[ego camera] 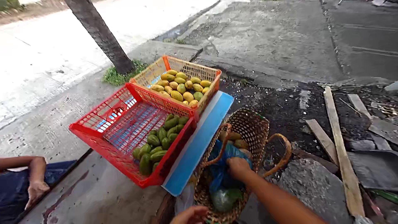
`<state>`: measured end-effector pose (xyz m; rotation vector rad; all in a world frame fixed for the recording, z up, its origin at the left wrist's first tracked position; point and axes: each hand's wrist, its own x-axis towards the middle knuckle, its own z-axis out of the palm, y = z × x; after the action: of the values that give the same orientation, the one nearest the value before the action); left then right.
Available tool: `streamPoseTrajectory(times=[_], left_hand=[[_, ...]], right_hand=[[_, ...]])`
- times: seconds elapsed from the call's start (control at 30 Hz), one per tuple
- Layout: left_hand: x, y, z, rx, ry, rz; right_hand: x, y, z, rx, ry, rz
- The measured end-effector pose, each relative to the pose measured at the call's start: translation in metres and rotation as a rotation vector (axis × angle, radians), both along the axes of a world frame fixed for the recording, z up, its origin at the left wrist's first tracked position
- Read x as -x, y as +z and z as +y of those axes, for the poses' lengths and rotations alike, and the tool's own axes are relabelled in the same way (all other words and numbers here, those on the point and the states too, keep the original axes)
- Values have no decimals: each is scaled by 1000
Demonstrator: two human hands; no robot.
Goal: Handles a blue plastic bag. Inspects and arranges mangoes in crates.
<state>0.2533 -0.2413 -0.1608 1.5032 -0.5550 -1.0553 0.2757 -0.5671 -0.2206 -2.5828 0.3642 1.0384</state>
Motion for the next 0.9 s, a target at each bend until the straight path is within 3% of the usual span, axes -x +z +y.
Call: streamPoseTrajectory(times=[0.17, 0.27, 0.37, 0.5, 0.6, 0.77, 0.9], left_hand=[[-31, -16, -92, -317, -214, -132], [-48, -17, -140, -433, -141, -353], [-53, -12, -180, -409, -35, -592], [-62, -23, -220, -593, -463, -464], [-60, -44, -222, -666, -476, -439], [-59, -47, -191, -587, -204, -493], [-49, -45, -179, -631, -65, -536]], right_hand=[[30, 27, -22, -86, -67, -104], [52, 22, -36, -207, -182, -291], [70, 7, -43, -344, -166, -579], [77, -3, -50, -445, -87, -678], [74, 5, -52, -424, -35, -549], [62, 19, -47, -349, 119, -298], [55, 11, -36, -326, 111, -338]])
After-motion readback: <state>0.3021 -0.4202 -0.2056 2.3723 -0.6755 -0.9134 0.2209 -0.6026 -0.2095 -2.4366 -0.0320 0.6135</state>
